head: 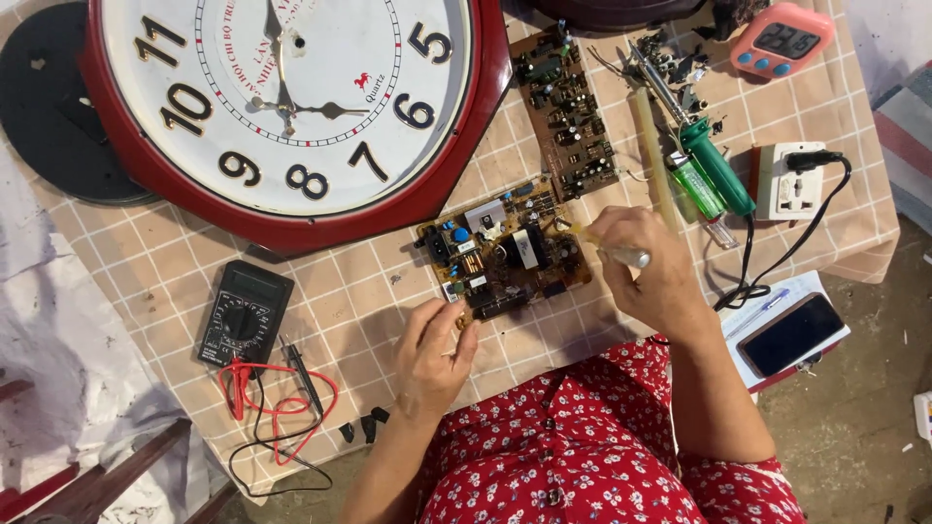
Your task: Testing electronic components on a circuit board using a multimeter and a small probe tool.
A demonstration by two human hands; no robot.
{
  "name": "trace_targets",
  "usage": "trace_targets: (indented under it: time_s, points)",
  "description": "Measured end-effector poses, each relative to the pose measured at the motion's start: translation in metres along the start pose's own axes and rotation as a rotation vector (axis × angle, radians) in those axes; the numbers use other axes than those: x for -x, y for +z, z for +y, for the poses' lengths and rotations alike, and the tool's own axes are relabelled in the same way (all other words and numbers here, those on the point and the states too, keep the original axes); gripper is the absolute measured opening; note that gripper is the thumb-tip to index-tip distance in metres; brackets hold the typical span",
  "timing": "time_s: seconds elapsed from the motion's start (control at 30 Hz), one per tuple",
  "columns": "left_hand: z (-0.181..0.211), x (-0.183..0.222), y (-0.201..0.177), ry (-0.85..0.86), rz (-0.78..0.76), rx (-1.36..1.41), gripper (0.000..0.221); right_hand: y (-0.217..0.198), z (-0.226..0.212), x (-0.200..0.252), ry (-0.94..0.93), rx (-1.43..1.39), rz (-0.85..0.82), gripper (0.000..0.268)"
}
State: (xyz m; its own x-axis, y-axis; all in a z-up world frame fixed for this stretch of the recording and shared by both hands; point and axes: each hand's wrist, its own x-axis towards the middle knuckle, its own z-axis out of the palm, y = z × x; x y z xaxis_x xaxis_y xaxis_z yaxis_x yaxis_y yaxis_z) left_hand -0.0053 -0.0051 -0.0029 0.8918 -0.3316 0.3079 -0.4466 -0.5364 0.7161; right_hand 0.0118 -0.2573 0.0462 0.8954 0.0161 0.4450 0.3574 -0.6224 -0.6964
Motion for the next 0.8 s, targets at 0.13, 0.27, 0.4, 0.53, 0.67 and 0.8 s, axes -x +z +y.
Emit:
trace_targets:
  time_s: [0.13, 0.27, 0.4, 0.53, 0.67, 0.8]
  points:
    - [0.046, -0.043, 0.009, 0.265, 0.139, -0.017, 0.019, 0.000, -0.004, 0.001, -0.080, 0.078, -0.085, 0.009]
    - [0.092, -0.077, 0.038, 0.632, 0.045, -0.048, 0.025, 0.002, 0.004, 0.016, -0.083, 0.066, -0.134, 0.012]
    - [0.118, -0.079, 0.055, 0.452, 0.156, 0.030, 0.020, -0.004, 0.011, 0.028, -0.057, 0.028, -0.216, 0.026]
    - [0.110, -0.066, 0.068, 0.396, 0.121, 0.038, 0.015, -0.003, 0.020, 0.046, -0.002, 0.003, -0.092, 0.039]
    - [0.107, -0.071, 0.065, 0.384, 0.118, 0.071, 0.015, 0.013, 0.048, 0.073, -0.043, -0.203, 0.092, 0.046]
    - [0.115, -0.078, 0.043, 0.353, -0.141, 0.303, 0.029, 0.002, 0.026, 0.050, 0.063, -0.291, 0.006, 0.010]
